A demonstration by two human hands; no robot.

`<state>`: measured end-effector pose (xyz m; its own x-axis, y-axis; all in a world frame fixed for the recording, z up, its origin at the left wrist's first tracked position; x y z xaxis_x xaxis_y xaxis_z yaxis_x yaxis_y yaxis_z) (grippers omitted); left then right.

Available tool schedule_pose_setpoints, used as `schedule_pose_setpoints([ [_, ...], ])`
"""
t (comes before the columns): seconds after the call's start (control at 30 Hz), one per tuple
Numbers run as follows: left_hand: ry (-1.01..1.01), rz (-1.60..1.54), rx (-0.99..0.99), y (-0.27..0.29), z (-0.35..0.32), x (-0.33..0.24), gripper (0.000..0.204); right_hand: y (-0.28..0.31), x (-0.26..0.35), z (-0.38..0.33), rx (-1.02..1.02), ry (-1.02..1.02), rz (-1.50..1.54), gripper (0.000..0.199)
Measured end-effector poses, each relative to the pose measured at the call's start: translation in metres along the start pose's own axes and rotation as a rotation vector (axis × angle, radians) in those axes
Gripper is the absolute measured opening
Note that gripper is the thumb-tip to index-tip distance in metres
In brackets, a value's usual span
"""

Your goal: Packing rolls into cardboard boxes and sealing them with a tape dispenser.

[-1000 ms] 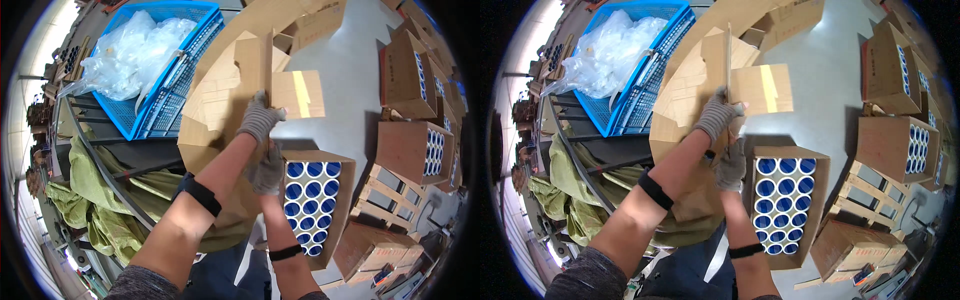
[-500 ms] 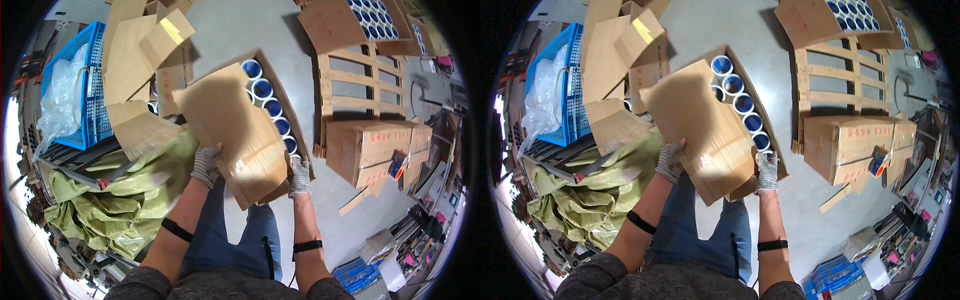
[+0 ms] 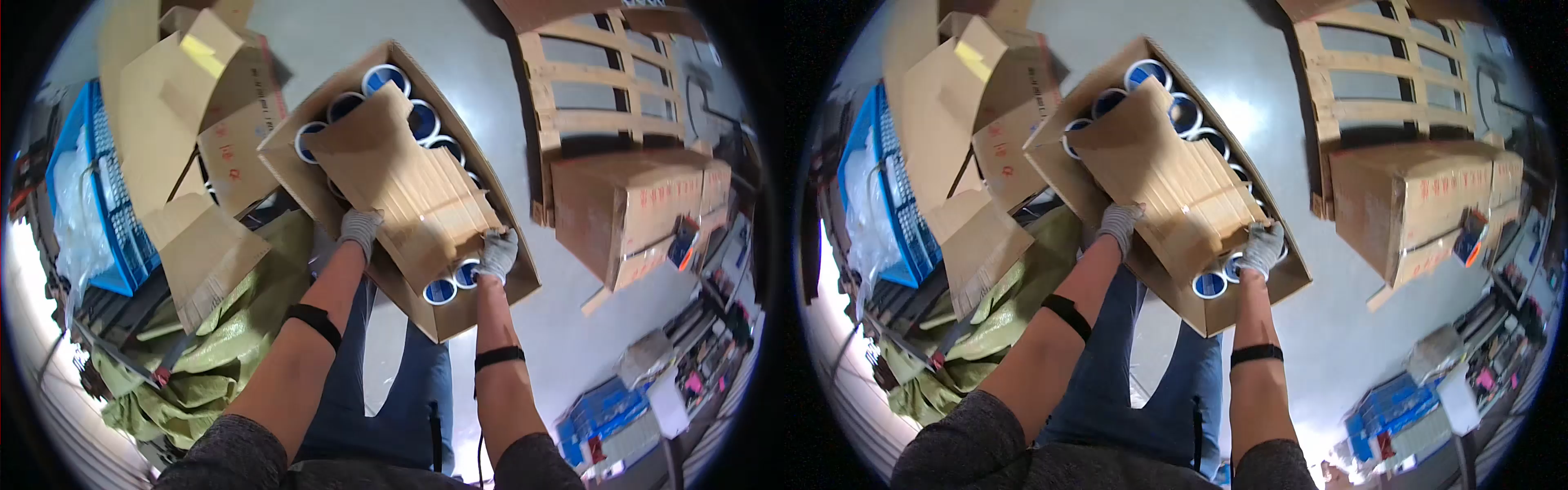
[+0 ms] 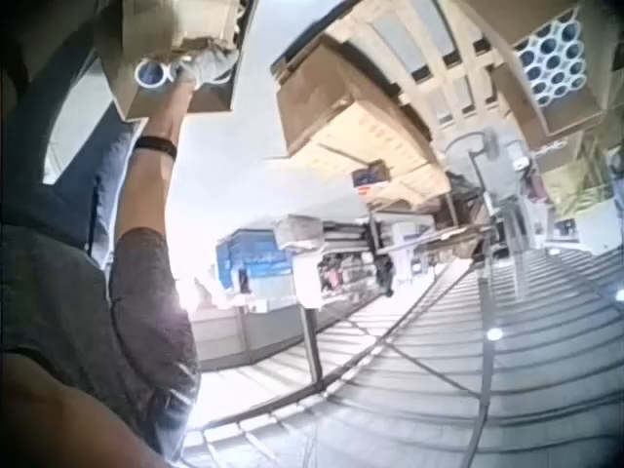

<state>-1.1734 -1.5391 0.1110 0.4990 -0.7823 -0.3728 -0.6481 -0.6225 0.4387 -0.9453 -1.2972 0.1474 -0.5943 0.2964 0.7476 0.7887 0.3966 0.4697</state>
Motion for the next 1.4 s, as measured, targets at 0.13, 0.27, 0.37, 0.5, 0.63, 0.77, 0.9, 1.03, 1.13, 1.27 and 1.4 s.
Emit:
schedule_pose_setpoints([
  [0.13,-0.556,1.178,0.568,-0.034,-0.018,-0.031,0.036,0.031,-0.020,0.007,-0.199,-0.075,-0.230,0.026],
  [0.27,0.329,-0.027,0.121,-0.032,-0.018,0.002,0.031,0.044,-0.029,0.008,-0.235,-0.210,-0.318,0.032],
  [0.37,0.203,0.471,0.368,-0.079,-0.004,0.028,0.028,0.074,-0.045,-0.001,-0.424,-0.157,-0.562,0.041],
  [0.5,-0.126,1.077,0.592,-0.174,-0.010,0.091,0.028,0.072,-0.008,-0.044,-0.262,0.247,-0.951,0.073],
  [0.63,-0.035,0.616,0.392,-0.153,0.074,0.239,0.024,-0.016,-0.028,-0.073,0.285,-0.024,-0.841,0.073],
  [0.77,0.046,0.432,0.423,-0.181,0.046,0.242,0.025,0.001,-0.042,-0.069,0.366,-0.043,-0.916,0.074],
  [0.9,0.238,-0.189,0.179,-0.085,0.046,0.198,0.030,-0.033,-0.021,-0.087,0.467,0.128,-0.777,0.076],
  [1.03,0.274,-0.610,0.268,-0.072,-0.158,-0.041,0.022,0.017,0.046,-0.118,0.617,0.415,-0.865,0.070],
  [1.13,0.107,-0.616,0.381,-0.006,-0.213,-0.088,0.028,0.021,0.088,-0.134,0.907,0.238,-0.908,0.065],
  [1.27,-0.412,-0.501,0.360,0.024,-0.208,-0.110,0.047,0.061,0.086,-0.089,0.819,0.352,-1.066,0.027],
  [1.4,-1.065,0.714,0.115,-0.024,-0.169,-0.124,0.060,0.048,0.032,0.003,0.886,0.042,-1.005,0.028],
])
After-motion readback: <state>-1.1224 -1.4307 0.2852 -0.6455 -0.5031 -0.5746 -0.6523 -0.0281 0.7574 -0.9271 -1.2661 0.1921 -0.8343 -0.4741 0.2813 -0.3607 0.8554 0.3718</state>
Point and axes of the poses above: each hand's wrist, its own z-axis towards the middle knuckle, its own y-axis out of the back of the hand, x = y × z, the point moved 5 cm from there along z, towards the middle knuckle, and after that the axes turned 1 degree about x, right-handed, at the moved point
